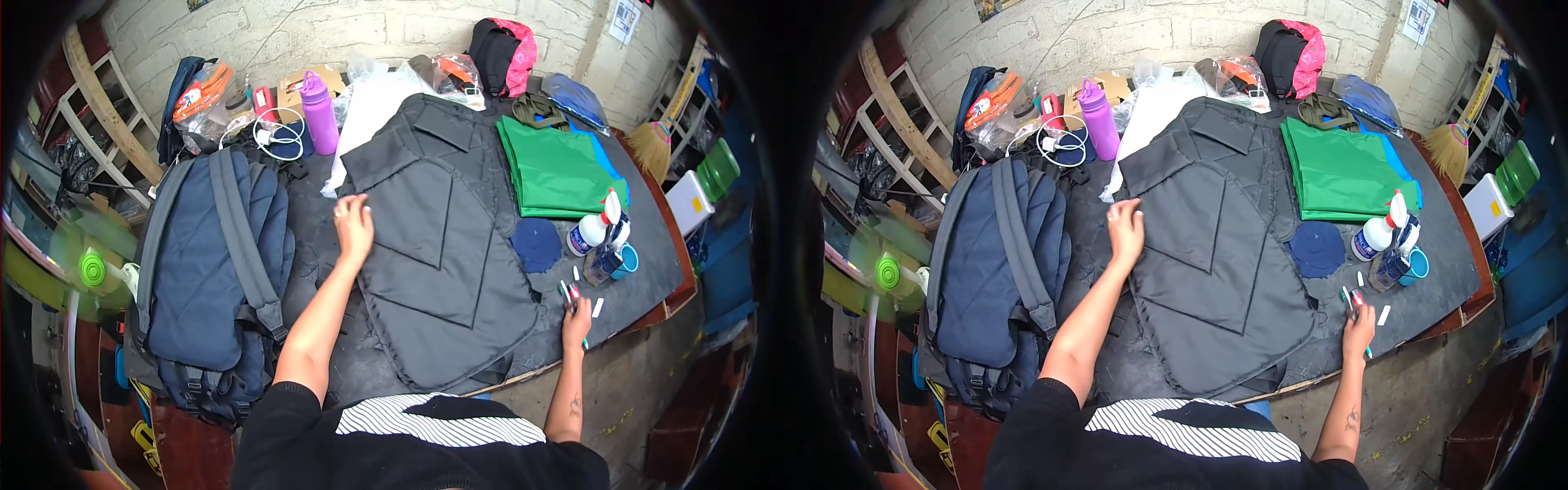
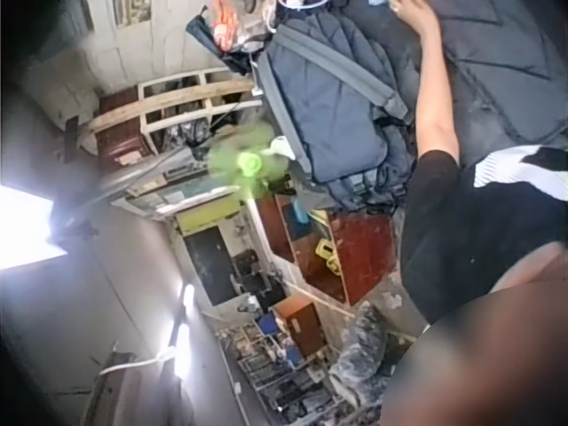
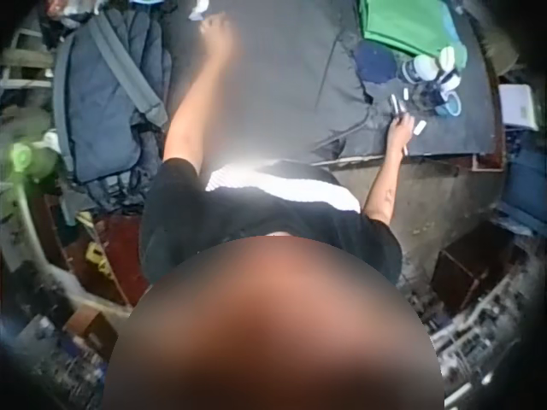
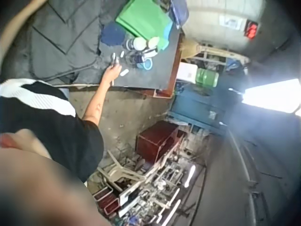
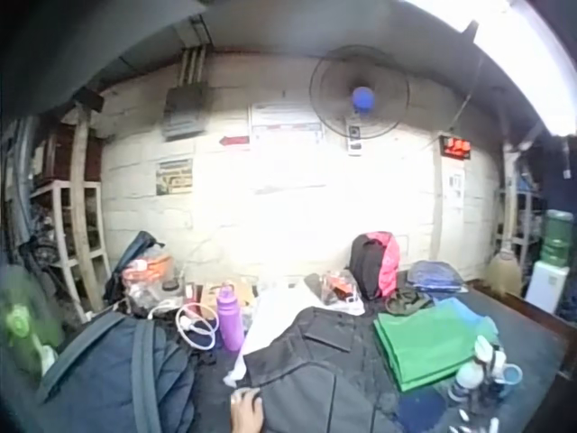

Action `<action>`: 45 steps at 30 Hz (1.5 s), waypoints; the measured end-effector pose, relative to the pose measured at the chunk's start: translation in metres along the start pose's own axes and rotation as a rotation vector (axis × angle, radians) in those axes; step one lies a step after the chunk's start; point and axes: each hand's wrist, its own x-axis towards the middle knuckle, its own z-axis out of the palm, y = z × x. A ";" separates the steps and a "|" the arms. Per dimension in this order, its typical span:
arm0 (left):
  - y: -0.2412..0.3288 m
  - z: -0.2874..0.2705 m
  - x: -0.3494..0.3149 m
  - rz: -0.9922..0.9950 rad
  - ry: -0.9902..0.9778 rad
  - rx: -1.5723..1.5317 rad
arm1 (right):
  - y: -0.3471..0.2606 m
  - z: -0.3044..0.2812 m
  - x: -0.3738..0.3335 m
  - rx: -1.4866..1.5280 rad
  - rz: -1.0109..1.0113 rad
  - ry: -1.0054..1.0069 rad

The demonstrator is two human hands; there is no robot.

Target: Assembling components of a backpack on a workbench.

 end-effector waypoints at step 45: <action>0.104 -0.007 0.048 -0.581 -0.069 -1.148 | -0.356 0.032 0.091 0.759 -0.279 0.130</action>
